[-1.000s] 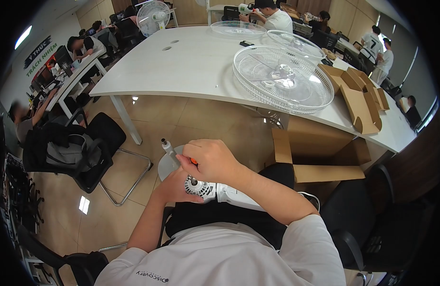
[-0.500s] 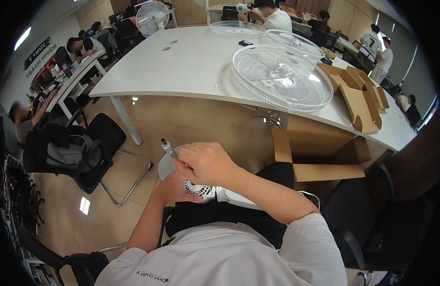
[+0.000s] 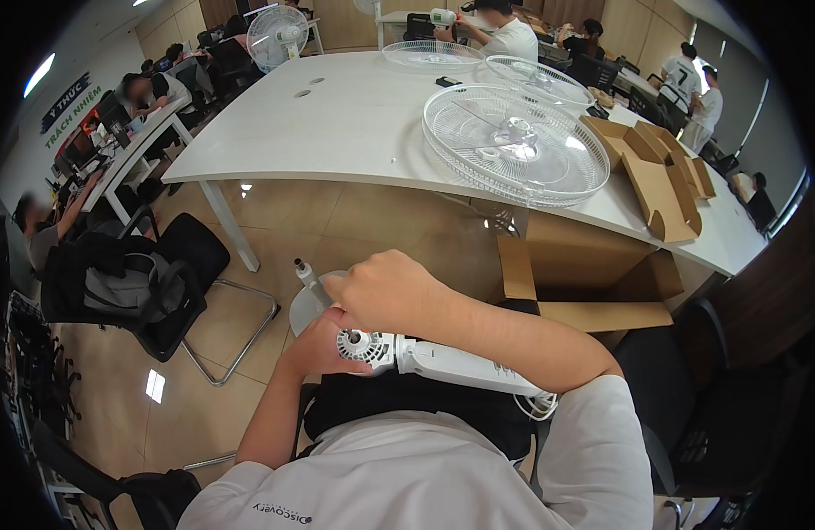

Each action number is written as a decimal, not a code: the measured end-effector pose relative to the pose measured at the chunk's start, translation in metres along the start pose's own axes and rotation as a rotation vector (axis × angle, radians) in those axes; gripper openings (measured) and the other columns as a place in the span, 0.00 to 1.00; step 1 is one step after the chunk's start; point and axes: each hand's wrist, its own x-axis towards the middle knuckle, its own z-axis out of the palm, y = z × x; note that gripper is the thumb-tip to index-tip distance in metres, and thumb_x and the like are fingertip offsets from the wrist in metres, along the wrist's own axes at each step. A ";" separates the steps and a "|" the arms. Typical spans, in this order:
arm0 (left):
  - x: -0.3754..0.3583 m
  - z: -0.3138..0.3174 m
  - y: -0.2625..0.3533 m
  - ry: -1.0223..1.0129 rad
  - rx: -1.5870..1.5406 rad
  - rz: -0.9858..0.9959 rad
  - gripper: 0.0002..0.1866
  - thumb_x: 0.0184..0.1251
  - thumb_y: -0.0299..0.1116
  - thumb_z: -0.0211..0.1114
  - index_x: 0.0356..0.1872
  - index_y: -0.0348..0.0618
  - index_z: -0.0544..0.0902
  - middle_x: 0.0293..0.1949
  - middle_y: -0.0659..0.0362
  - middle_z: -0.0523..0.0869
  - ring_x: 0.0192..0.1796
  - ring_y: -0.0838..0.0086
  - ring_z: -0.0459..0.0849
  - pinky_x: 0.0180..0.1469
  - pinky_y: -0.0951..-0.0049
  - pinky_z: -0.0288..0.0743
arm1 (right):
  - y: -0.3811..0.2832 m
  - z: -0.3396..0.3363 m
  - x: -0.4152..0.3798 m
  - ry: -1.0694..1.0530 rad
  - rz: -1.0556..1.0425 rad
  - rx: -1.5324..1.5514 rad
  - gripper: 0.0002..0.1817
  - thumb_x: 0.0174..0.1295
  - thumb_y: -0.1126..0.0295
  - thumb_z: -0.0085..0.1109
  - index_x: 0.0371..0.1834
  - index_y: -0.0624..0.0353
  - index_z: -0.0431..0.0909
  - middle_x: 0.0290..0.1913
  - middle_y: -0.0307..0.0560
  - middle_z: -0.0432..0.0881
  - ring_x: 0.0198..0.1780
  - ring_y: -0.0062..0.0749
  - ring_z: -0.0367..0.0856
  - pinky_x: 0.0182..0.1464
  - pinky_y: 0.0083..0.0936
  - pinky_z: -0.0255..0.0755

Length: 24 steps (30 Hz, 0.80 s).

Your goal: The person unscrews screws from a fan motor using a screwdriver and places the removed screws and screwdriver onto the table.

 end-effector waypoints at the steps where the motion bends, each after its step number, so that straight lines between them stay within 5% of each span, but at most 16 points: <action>1: 0.000 0.001 -0.002 -0.007 -0.006 -0.016 0.46 0.38 0.42 0.91 0.63 0.42 0.78 0.62 0.53 0.80 0.67 0.56 0.81 0.70 0.60 0.74 | 0.000 0.001 0.001 -0.011 -0.020 0.005 0.26 0.72 0.44 0.62 0.30 0.58 0.80 0.16 0.48 0.79 0.20 0.47 0.83 0.24 0.37 0.76; 5: 0.001 0.000 -0.003 0.016 0.064 0.027 0.46 0.38 0.43 0.91 0.63 0.41 0.78 0.62 0.53 0.80 0.67 0.55 0.80 0.70 0.60 0.74 | -0.010 0.003 -0.002 0.024 0.058 -0.021 0.27 0.72 0.44 0.62 0.29 0.59 0.80 0.16 0.49 0.79 0.20 0.47 0.83 0.23 0.38 0.75; 7: 0.002 -0.004 0.007 0.030 -0.006 0.048 0.46 0.39 0.44 0.90 0.63 0.40 0.78 0.62 0.52 0.80 0.67 0.53 0.80 0.69 0.59 0.74 | -0.018 0.001 -0.005 -0.010 0.267 -0.049 0.26 0.72 0.47 0.61 0.28 0.61 0.78 0.16 0.51 0.79 0.19 0.49 0.82 0.24 0.39 0.76; 14: 0.005 -0.001 0.000 0.030 0.034 -0.031 0.51 0.39 0.47 0.90 0.68 0.43 0.76 0.62 0.53 0.79 0.67 0.53 0.80 0.68 0.59 0.75 | 0.005 -0.002 0.004 0.022 0.202 -0.031 0.23 0.72 0.54 0.62 0.27 0.62 0.78 0.17 0.54 0.80 0.21 0.54 0.84 0.27 0.42 0.79; 24: 0.021 0.002 -0.023 -0.026 -0.048 -0.098 0.53 0.41 0.49 0.90 0.72 0.41 0.75 0.64 0.52 0.79 0.67 0.57 0.81 0.71 0.60 0.74 | 0.043 0.001 0.034 -0.182 0.327 0.239 0.28 0.66 0.45 0.68 0.31 0.65 0.86 0.23 0.60 0.84 0.30 0.58 0.87 0.38 0.45 0.82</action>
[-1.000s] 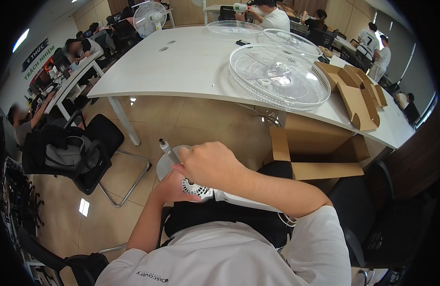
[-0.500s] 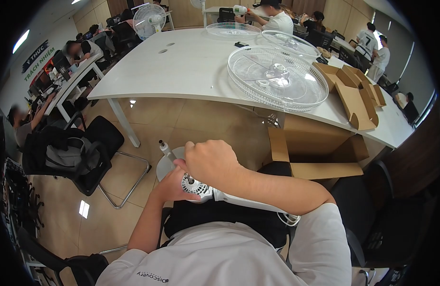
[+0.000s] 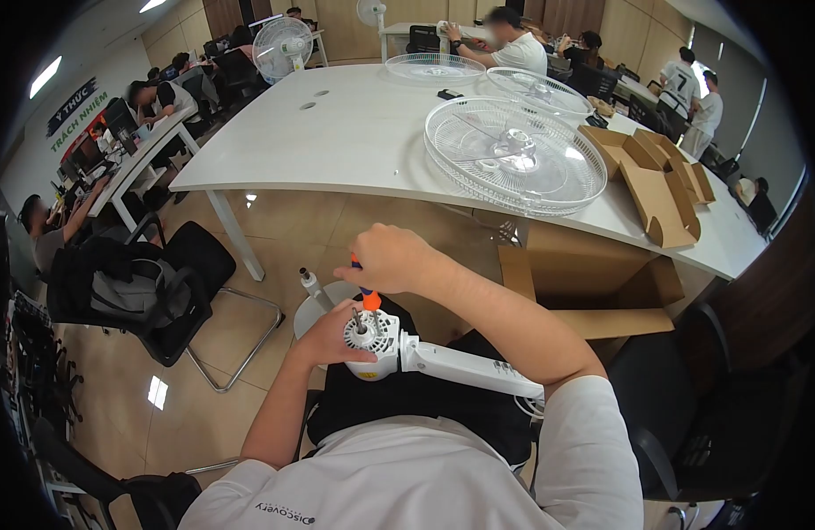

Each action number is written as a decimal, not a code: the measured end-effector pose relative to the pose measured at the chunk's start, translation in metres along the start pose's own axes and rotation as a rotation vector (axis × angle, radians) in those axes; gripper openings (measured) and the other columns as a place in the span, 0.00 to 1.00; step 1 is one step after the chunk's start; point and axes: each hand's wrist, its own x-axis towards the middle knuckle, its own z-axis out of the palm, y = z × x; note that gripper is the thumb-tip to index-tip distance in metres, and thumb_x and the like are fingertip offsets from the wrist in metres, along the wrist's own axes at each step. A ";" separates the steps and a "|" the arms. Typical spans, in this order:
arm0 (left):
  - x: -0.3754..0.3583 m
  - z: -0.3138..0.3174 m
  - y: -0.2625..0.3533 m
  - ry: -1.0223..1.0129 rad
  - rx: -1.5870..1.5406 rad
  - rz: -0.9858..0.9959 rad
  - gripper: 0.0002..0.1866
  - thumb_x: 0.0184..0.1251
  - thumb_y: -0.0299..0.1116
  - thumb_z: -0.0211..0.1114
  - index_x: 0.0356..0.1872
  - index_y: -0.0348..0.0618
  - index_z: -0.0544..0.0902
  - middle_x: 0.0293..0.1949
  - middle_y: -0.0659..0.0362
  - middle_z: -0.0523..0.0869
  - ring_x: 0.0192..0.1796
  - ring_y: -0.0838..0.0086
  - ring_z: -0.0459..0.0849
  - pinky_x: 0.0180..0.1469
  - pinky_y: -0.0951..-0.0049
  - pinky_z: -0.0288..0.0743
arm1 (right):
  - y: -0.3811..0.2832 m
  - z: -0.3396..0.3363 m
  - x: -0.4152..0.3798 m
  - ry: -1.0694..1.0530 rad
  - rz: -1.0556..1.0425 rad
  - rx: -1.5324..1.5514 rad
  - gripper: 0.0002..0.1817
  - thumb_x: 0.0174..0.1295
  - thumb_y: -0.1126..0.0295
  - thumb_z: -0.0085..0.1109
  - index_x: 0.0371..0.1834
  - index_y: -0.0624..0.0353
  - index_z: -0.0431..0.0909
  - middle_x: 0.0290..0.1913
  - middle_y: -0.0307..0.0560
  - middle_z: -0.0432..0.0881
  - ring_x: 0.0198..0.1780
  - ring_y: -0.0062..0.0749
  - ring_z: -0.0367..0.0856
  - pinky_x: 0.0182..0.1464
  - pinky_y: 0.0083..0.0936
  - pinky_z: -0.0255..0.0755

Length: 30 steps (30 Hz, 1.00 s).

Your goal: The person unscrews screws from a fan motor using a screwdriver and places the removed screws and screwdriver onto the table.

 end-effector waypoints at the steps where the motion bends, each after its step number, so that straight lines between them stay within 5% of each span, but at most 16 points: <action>1: 0.001 0.000 -0.002 -0.012 0.008 0.015 0.55 0.42 0.52 0.90 0.73 0.39 0.74 0.65 0.51 0.79 0.68 0.57 0.81 0.71 0.61 0.75 | -0.001 -0.002 0.000 -0.037 0.055 -0.024 0.28 0.66 0.45 0.68 0.31 0.65 0.86 0.23 0.60 0.84 0.30 0.58 0.87 0.38 0.44 0.82; 8: 0.006 0.002 -0.006 0.008 0.001 0.009 0.51 0.43 0.45 0.90 0.72 0.44 0.76 0.61 0.55 0.80 0.67 0.59 0.80 0.71 0.61 0.73 | 0.019 0.004 0.003 -0.009 -0.061 0.119 0.24 0.67 0.50 0.69 0.33 0.66 0.83 0.24 0.58 0.85 0.30 0.56 0.87 0.37 0.45 0.79; 17: 0.012 -0.001 -0.007 -0.029 0.028 0.007 0.51 0.44 0.52 0.89 0.71 0.42 0.77 0.63 0.50 0.80 0.66 0.57 0.81 0.70 0.61 0.75 | 0.030 -0.016 0.008 -0.321 -0.266 0.282 0.17 0.69 0.57 0.69 0.48 0.58 0.78 0.33 0.49 0.86 0.32 0.42 0.82 0.38 0.38 0.74; 20: 0.011 0.001 -0.011 -0.018 0.032 0.038 0.51 0.44 0.52 0.89 0.71 0.43 0.77 0.63 0.50 0.80 0.66 0.57 0.81 0.70 0.61 0.75 | 0.019 -0.024 0.008 -0.365 -0.232 0.159 0.17 0.71 0.55 0.65 0.47 0.59 0.81 0.33 0.51 0.87 0.34 0.44 0.85 0.40 0.40 0.76; 23: 0.011 0.000 -0.009 -0.011 0.044 0.030 0.52 0.44 0.53 0.89 0.71 0.42 0.76 0.63 0.50 0.80 0.66 0.57 0.81 0.70 0.61 0.74 | 0.003 -0.028 0.015 -0.329 -0.004 -0.068 0.20 0.74 0.51 0.61 0.47 0.60 0.84 0.34 0.53 0.89 0.38 0.46 0.88 0.44 0.42 0.78; 26: 0.011 -0.001 -0.006 -0.015 0.026 0.013 0.52 0.45 0.53 0.88 0.72 0.40 0.76 0.64 0.49 0.80 0.67 0.57 0.81 0.71 0.61 0.74 | -0.008 -0.041 0.013 -0.522 0.301 -0.058 0.23 0.71 0.50 0.60 0.46 0.61 0.88 0.41 0.54 0.91 0.47 0.49 0.90 0.53 0.42 0.81; 28: 0.011 -0.001 -0.007 -0.011 0.022 0.018 0.52 0.45 0.53 0.88 0.72 0.40 0.76 0.64 0.48 0.80 0.68 0.56 0.81 0.71 0.61 0.74 | 0.012 -0.028 0.011 -0.340 -0.030 -0.009 0.22 0.70 0.52 0.62 0.51 0.61 0.87 0.43 0.54 0.91 0.48 0.49 0.89 0.54 0.42 0.80; 30: 0.013 0.000 -0.010 -0.007 0.042 0.021 0.52 0.45 0.53 0.88 0.72 0.40 0.76 0.65 0.48 0.80 0.68 0.56 0.81 0.71 0.61 0.74 | 0.023 -0.029 0.010 -0.347 -0.065 -0.010 0.21 0.70 0.53 0.63 0.52 0.61 0.87 0.44 0.54 0.91 0.49 0.48 0.89 0.54 0.41 0.80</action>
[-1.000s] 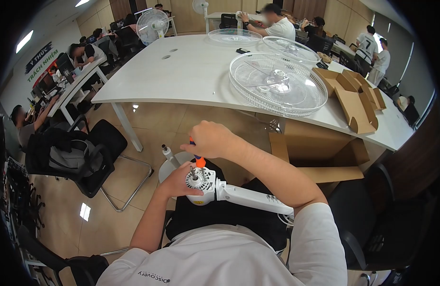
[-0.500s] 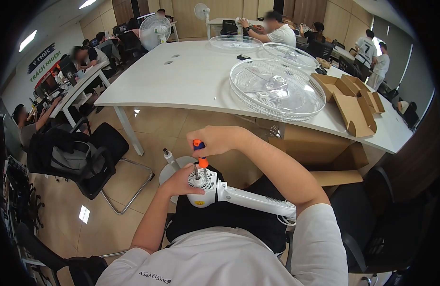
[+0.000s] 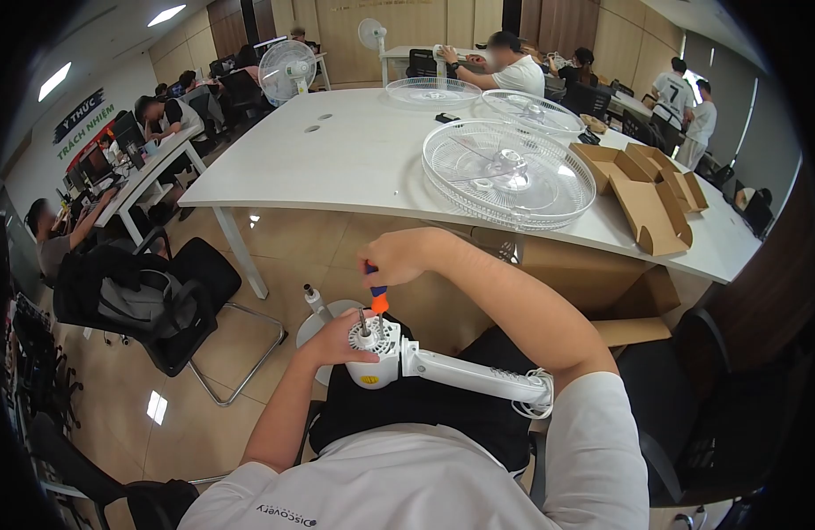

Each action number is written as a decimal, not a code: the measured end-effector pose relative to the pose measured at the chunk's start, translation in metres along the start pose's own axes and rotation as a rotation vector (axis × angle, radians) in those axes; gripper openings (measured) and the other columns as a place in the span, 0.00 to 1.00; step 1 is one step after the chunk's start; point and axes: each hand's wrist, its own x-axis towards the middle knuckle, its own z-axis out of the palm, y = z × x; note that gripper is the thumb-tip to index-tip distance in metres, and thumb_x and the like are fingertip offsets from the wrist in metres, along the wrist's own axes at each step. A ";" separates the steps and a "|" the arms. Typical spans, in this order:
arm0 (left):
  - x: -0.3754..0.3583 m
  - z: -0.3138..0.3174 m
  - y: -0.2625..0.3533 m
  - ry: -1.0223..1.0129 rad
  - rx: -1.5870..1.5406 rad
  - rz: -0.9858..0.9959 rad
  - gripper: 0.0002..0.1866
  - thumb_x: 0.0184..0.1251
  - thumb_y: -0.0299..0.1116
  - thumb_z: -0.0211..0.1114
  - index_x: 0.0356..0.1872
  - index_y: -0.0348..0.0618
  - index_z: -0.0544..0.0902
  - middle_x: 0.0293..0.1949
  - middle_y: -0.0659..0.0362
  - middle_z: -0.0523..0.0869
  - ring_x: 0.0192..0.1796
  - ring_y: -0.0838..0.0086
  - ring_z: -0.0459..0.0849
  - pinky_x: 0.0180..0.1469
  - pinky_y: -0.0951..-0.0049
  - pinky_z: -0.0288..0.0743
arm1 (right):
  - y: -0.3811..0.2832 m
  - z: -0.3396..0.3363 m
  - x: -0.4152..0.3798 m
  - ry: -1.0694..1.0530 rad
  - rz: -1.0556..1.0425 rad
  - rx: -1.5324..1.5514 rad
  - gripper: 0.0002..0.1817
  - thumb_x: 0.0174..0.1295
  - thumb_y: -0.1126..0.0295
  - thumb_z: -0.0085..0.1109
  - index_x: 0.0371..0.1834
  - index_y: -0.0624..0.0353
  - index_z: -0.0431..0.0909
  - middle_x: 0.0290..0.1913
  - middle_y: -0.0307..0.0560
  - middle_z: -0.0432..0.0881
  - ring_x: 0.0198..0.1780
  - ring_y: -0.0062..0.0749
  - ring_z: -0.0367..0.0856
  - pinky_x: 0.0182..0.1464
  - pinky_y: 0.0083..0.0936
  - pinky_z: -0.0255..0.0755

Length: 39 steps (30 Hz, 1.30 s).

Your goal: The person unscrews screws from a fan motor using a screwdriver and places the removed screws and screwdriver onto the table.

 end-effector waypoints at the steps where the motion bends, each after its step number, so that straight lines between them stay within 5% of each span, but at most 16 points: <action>1: 0.001 0.001 -0.002 -0.003 0.020 0.001 0.52 0.45 0.53 0.88 0.72 0.40 0.76 0.65 0.48 0.80 0.69 0.56 0.81 0.71 0.61 0.74 | 0.003 -0.001 -0.001 -0.007 -0.031 0.000 0.21 0.69 0.55 0.63 0.54 0.60 0.86 0.45 0.54 0.90 0.50 0.48 0.89 0.55 0.41 0.80; 8: 0.002 0.000 -0.001 -0.015 -0.027 -0.003 0.53 0.46 0.53 0.88 0.72 0.37 0.75 0.65 0.46 0.80 0.69 0.55 0.80 0.72 0.61 0.73 | 0.018 -0.007 0.002 -0.127 -0.175 0.101 0.21 0.68 0.56 0.67 0.56 0.60 0.85 0.42 0.49 0.88 0.43 0.39 0.88 0.49 0.35 0.80; 10: 0.003 0.001 -0.003 -0.009 -0.027 0.004 0.54 0.46 0.54 0.88 0.72 0.35 0.75 0.65 0.46 0.80 0.69 0.55 0.80 0.72 0.61 0.73 | 0.022 -0.003 0.008 -0.133 0.100 0.238 0.23 0.66 0.56 0.71 0.58 0.59 0.85 0.40 0.46 0.87 0.36 0.32 0.86 0.41 0.31 0.79; 13: 0.004 0.000 -0.004 -0.007 -0.020 -0.001 0.54 0.46 0.54 0.88 0.73 0.35 0.75 0.66 0.46 0.80 0.70 0.55 0.80 0.73 0.61 0.73 | 0.026 0.002 0.009 -0.016 0.135 0.295 0.25 0.63 0.54 0.74 0.57 0.59 0.86 0.41 0.44 0.87 0.30 0.29 0.83 0.36 0.29 0.78; 22: 0.004 0.000 -0.005 0.001 -0.019 0.000 0.54 0.46 0.55 0.88 0.73 0.37 0.75 0.66 0.47 0.81 0.70 0.54 0.80 0.73 0.61 0.73 | 0.033 0.010 0.002 -0.005 -0.096 0.695 0.15 0.67 0.73 0.67 0.55 0.65 0.85 0.46 0.43 0.88 0.50 0.25 0.84 0.54 0.27 0.77; 26: 0.004 0.001 -0.006 -0.010 -0.044 -0.024 0.53 0.45 0.54 0.88 0.73 0.39 0.76 0.66 0.48 0.81 0.70 0.55 0.80 0.73 0.61 0.73 | 0.033 0.046 0.001 0.099 -0.172 1.008 0.12 0.70 0.67 0.65 0.51 0.61 0.86 0.47 0.42 0.88 0.51 0.26 0.84 0.56 0.27 0.76; 28: 0.002 0.000 -0.004 -0.008 -0.036 -0.007 0.53 0.45 0.54 0.89 0.72 0.40 0.76 0.65 0.49 0.81 0.69 0.56 0.80 0.72 0.61 0.74 | 0.024 0.051 0.000 0.198 -0.082 1.084 0.19 0.77 0.55 0.58 0.42 0.61 0.86 0.42 0.47 0.90 0.47 0.31 0.88 0.52 0.31 0.79; 29: 0.001 0.000 -0.003 -0.007 -0.036 -0.011 0.53 0.45 0.54 0.89 0.72 0.40 0.76 0.65 0.49 0.81 0.69 0.56 0.80 0.72 0.61 0.74 | 0.021 0.050 -0.002 0.195 -0.083 1.086 0.19 0.77 0.55 0.58 0.42 0.61 0.86 0.42 0.47 0.90 0.47 0.31 0.88 0.52 0.31 0.79; 31: -0.001 -0.002 0.002 -0.011 -0.025 -0.010 0.52 0.45 0.52 0.89 0.72 0.40 0.76 0.64 0.50 0.81 0.69 0.57 0.80 0.72 0.61 0.73 | -0.005 0.035 -0.016 0.205 0.140 0.223 0.29 0.78 0.48 0.50 0.33 0.63 0.86 0.29 0.53 0.87 0.34 0.40 0.86 0.44 0.38 0.80; 34: -0.003 -0.002 0.008 -0.007 -0.028 -0.029 0.50 0.44 0.47 0.90 0.71 0.40 0.77 0.56 0.53 0.81 0.65 0.59 0.80 0.69 0.62 0.73 | -0.017 0.029 -0.021 0.152 0.128 -0.060 0.35 0.75 0.40 0.51 0.33 0.67 0.86 0.26 0.65 0.83 0.27 0.53 0.81 0.39 0.46 0.79; 39: -0.002 0.001 0.002 0.014 -0.047 -0.001 0.52 0.44 0.46 0.90 0.73 0.40 0.75 0.56 0.53 0.81 0.65 0.59 0.80 0.69 0.62 0.73 | -0.008 0.010 -0.023 -0.068 0.075 0.265 0.22 0.69 0.50 0.59 0.40 0.62 0.87 0.28 0.51 0.85 0.27 0.39 0.82 0.32 0.36 0.79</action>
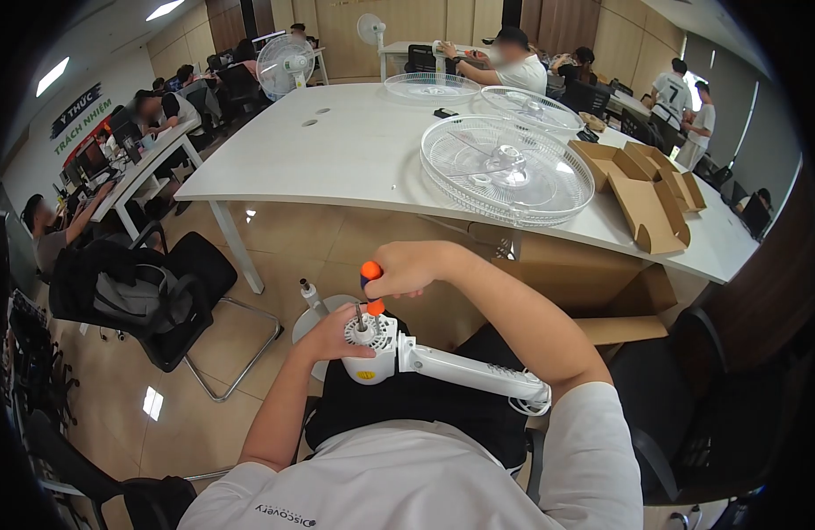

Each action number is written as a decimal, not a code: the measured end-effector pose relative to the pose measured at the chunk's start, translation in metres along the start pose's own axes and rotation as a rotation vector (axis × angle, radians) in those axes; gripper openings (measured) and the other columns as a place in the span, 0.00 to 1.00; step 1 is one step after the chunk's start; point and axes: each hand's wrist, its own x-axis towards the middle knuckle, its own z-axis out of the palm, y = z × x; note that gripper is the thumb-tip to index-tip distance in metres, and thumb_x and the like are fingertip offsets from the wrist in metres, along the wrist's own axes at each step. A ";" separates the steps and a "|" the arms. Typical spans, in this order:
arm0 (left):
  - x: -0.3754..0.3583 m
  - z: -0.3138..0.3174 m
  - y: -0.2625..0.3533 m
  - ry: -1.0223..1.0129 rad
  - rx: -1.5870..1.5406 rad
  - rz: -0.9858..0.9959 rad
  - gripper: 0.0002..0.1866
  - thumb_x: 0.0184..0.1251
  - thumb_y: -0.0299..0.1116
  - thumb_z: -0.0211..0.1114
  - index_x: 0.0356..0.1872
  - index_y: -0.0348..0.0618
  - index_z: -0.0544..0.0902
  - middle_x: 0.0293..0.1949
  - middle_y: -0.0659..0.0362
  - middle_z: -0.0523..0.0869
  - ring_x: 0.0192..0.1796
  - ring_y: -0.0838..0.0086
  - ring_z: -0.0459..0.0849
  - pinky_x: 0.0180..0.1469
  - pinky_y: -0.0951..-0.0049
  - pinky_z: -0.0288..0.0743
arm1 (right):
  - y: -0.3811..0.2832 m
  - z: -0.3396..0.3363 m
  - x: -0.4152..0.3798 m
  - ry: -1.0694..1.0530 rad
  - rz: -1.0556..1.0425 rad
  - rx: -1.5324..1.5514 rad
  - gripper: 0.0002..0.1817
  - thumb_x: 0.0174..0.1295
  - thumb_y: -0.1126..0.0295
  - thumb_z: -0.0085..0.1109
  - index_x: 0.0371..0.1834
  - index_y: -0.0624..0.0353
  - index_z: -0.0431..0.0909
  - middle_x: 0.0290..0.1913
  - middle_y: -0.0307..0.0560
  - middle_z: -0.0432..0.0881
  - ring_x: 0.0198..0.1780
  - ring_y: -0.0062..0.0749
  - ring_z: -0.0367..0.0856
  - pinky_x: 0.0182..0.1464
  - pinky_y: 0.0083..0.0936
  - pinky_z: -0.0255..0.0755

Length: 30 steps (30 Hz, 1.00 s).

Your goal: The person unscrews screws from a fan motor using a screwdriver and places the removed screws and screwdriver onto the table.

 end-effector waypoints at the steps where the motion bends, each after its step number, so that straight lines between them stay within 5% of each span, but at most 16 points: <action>1: 0.000 0.000 0.000 0.008 -0.008 0.018 0.53 0.44 0.46 0.90 0.74 0.41 0.75 0.57 0.53 0.81 0.64 0.59 0.80 0.69 0.62 0.73 | -0.002 -0.005 -0.002 -0.082 0.068 0.131 0.17 0.66 0.57 0.61 0.44 0.59 0.87 0.29 0.45 0.85 0.27 0.32 0.82 0.30 0.32 0.78; 8: 0.000 -0.003 0.006 -0.019 0.005 -0.023 0.54 0.45 0.47 0.89 0.75 0.38 0.74 0.59 0.51 0.81 0.66 0.60 0.80 0.70 0.62 0.73 | -0.005 -0.022 0.010 -0.302 0.138 0.151 0.19 0.56 0.65 0.62 0.52 0.51 0.88 0.30 0.41 0.83 0.25 0.26 0.79 0.28 0.25 0.75; 14: 0.000 -0.004 0.003 -0.010 0.003 0.032 0.53 0.45 0.51 0.89 0.73 0.41 0.75 0.64 0.50 0.80 0.69 0.57 0.80 0.72 0.60 0.73 | -0.023 -0.016 0.023 -0.403 0.211 0.127 0.19 0.67 0.51 0.65 0.50 0.52 0.88 0.28 0.43 0.81 0.23 0.28 0.79 0.26 0.27 0.75; 16: -0.002 -0.004 0.004 -0.016 0.014 0.005 0.53 0.45 0.52 0.88 0.73 0.40 0.75 0.65 0.50 0.80 0.69 0.57 0.80 0.72 0.60 0.73 | -0.028 -0.015 0.023 -0.319 0.209 0.143 0.24 0.67 0.44 0.63 0.40 0.58 0.86 0.31 0.47 0.85 0.23 0.30 0.77 0.27 0.29 0.75; 23: -0.001 -0.002 0.001 -0.002 0.000 0.020 0.55 0.45 0.50 0.89 0.75 0.39 0.74 0.58 0.52 0.80 0.65 0.60 0.80 0.68 0.62 0.73 | -0.024 -0.024 0.027 -0.318 0.298 -0.349 0.23 0.68 0.46 0.63 0.42 0.56 0.88 0.34 0.45 0.87 0.26 0.32 0.83 0.29 0.32 0.79; 28: -0.003 0.000 -0.001 -0.008 0.024 0.019 0.54 0.45 0.50 0.89 0.75 0.39 0.73 0.58 0.52 0.81 0.65 0.59 0.80 0.69 0.63 0.73 | 0.007 -0.021 0.029 -0.153 -0.281 -0.304 0.19 0.62 0.53 0.71 0.46 0.55 0.90 0.39 0.47 0.91 0.41 0.40 0.89 0.44 0.36 0.82; 30: -0.002 0.000 -0.002 -0.011 0.020 0.016 0.54 0.45 0.50 0.89 0.75 0.39 0.73 0.58 0.52 0.81 0.65 0.59 0.80 0.69 0.63 0.73 | 0.000 -0.020 0.023 -0.143 -0.251 -0.316 0.18 0.64 0.55 0.70 0.47 0.57 0.90 0.40 0.47 0.91 0.41 0.40 0.89 0.46 0.36 0.81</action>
